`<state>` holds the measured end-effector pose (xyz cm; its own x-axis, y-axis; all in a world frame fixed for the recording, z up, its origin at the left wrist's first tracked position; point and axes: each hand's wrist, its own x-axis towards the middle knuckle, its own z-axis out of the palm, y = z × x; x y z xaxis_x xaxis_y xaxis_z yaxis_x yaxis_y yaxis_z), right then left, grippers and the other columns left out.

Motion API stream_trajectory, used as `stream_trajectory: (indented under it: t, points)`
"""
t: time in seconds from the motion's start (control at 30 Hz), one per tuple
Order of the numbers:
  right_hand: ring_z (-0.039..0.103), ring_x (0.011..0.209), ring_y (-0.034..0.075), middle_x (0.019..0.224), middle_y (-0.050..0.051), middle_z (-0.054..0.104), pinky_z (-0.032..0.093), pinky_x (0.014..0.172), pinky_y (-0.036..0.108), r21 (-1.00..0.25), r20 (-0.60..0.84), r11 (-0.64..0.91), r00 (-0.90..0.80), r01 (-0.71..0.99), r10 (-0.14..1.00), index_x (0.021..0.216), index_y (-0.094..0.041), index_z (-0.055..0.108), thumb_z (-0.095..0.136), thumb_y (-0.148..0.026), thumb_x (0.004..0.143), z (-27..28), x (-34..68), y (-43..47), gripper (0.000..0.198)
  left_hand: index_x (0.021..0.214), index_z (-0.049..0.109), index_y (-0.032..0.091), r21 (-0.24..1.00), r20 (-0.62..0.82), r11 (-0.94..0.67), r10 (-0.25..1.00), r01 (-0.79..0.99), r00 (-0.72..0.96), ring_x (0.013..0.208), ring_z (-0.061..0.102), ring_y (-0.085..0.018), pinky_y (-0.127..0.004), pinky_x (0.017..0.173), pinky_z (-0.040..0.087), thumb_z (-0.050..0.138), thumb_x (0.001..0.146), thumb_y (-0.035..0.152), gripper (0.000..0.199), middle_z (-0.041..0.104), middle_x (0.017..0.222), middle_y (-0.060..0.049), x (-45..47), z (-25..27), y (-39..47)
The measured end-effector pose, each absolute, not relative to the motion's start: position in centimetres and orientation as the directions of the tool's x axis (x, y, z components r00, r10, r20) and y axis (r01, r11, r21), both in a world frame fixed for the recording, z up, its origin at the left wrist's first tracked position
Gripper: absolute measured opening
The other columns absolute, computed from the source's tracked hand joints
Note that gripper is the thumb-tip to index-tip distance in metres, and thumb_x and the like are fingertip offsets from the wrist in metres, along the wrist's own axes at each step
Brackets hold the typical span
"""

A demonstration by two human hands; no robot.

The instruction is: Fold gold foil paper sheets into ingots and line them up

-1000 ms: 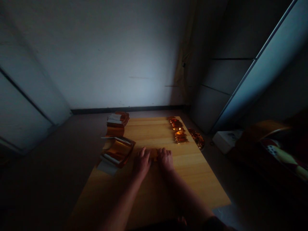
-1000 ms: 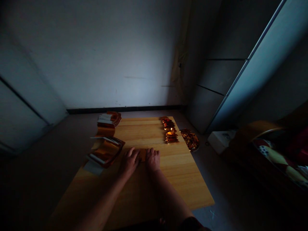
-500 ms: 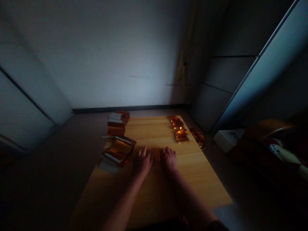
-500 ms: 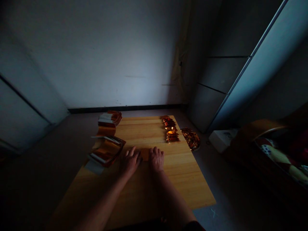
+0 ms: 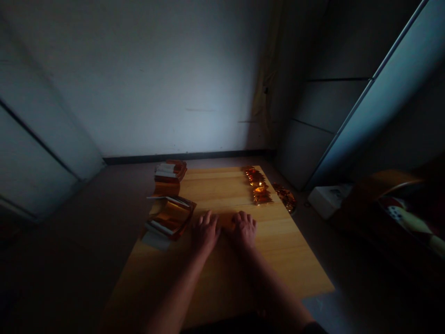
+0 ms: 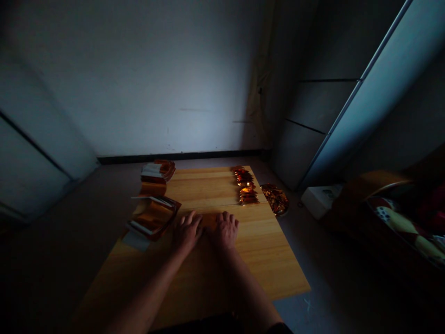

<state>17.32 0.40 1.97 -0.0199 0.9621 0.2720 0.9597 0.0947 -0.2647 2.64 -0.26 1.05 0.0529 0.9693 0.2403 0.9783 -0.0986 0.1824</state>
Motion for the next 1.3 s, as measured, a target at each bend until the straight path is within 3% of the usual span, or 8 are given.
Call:
stream_trajectory:
  t: [0.2, 0.4, 0.6, 0.8, 0.97, 1.1, 1.3]
  points:
    - [0.045, 0.094, 0.021, 0.102, 0.005, 0.056, 0.027, 0.077, 0.031, -0.243, 0.285, 0.129, -0.057, 0.961, 0.957, 0.095, -0.023, 0.058, 0.059, -0.043, 0.080, 1.5, 17.7, 0.3, 0.025, 0.122, 0.056, 0.027, 0.217, 0.259, -0.095, 0.965, 0.972, 0.037, 0.109, 0.049, -0.028, -0.043, 0.088, 0.043, 0.051, 0.083, 0.032, 0.040, 0.049, 0.135, -0.008, 2.5, 1.1, -0.3]
    - [0.045, 0.094, 0.021, 0.103, 0.005, 0.056, 0.028, 0.078, 0.032, -0.239, 0.279, 0.137, -0.067, 0.961, 0.958, 0.096, -0.024, 0.058, 0.060, -0.042, 0.079, 1.7, 17.7, 0.2, 0.026, 0.113, 0.062, 0.022, 0.204, 0.291, 0.097, 0.944, 0.974, -0.155, 0.104, 0.049, -0.029, -0.044, 0.088, 0.040, 0.050, 0.083, 0.039, 0.036, 0.059, 0.117, -0.011, 2.3, 1.9, -0.7]
    - [0.045, 0.095, 0.022, 0.103, 0.005, 0.057, 0.028, 0.078, 0.032, -0.254, 0.263, 0.141, -0.072, 0.957, 0.962, 0.095, -0.024, 0.058, 0.058, -0.044, 0.079, 2.0, 17.5, 0.2, 0.026, 0.114, 0.060, 0.020, 0.253, 0.329, 0.061, 0.933, 0.966, -0.145, 0.100, 0.053, -0.025, -0.037, 0.086, 0.042, 0.050, 0.084, 0.032, 0.034, 0.062, 0.105, -0.010, 2.0, 1.7, -0.7]
    - [0.045, 0.095, 0.023, 0.103, 0.005, 0.057, 0.027, 0.079, 0.033, -0.277, 0.276, 0.147, -0.068, 0.950, 0.959, 0.093, -0.023, 0.058, 0.056, -0.045, 0.081, 2.3, 17.5, 0.1, 0.026, 0.100, 0.064, 0.019, 0.335, 0.320, -0.018, 0.943, 0.942, -0.095, 0.094, 0.056, -0.023, -0.036, 0.085, 0.043, 0.050, 0.083, 0.032, 0.026, 0.064, 0.095, -0.008, 1.4, 1.6, -1.1]
    - [0.045, 0.095, 0.022, 0.102, 0.006, 0.057, 0.028, 0.078, 0.033, -0.277, 0.264, 0.139, -0.063, 0.951, 0.962, 0.093, -0.023, 0.059, 0.057, -0.044, 0.081, 2.5, 17.5, 0.0, 0.024, 0.118, 0.056, 0.022, 0.343, 0.301, -0.022, 0.949, 0.939, -0.088, 0.105, 0.051, -0.026, -0.040, 0.091, 0.041, 0.054, 0.078, 0.032, 0.041, 0.061, 0.110, -0.008, 1.7, 1.8, -1.1]
    - [0.045, 0.096, 0.022, 0.103, 0.005, 0.057, 0.028, 0.078, 0.033, -0.285, 0.258, 0.142, -0.066, 0.948, 0.964, 0.094, -0.023, 0.059, 0.058, -0.043, 0.081, 2.3, 17.5, 0.1, 0.024, 0.131, 0.046, 0.024, 0.282, 0.196, 0.086, 0.970, 0.955, -0.146, 0.124, 0.038, -0.032, -0.049, 0.098, 0.034, 0.053, 0.078, 0.043, 0.056, 0.045, 0.137, -0.009, 2.2, 1.6, -0.8]
    - [0.046, 0.097, 0.022, 0.106, 0.003, 0.059, 0.029, 0.080, 0.032, -0.363, 0.265, 0.173, -0.076, 0.916, 0.961, 0.094, -0.025, 0.060, 0.062, -0.043, 0.077, 1.8, 18.4, 0.4, 0.025, 0.134, 0.043, 0.028, 0.239, 0.072, 0.141, 0.984, 0.961, -0.162, 0.131, 0.030, -0.034, -0.056, 0.103, 0.025, 0.051, 0.079, 0.043, 0.057, 0.034, 0.147, -0.007, 2.1, 1.6, -0.4]
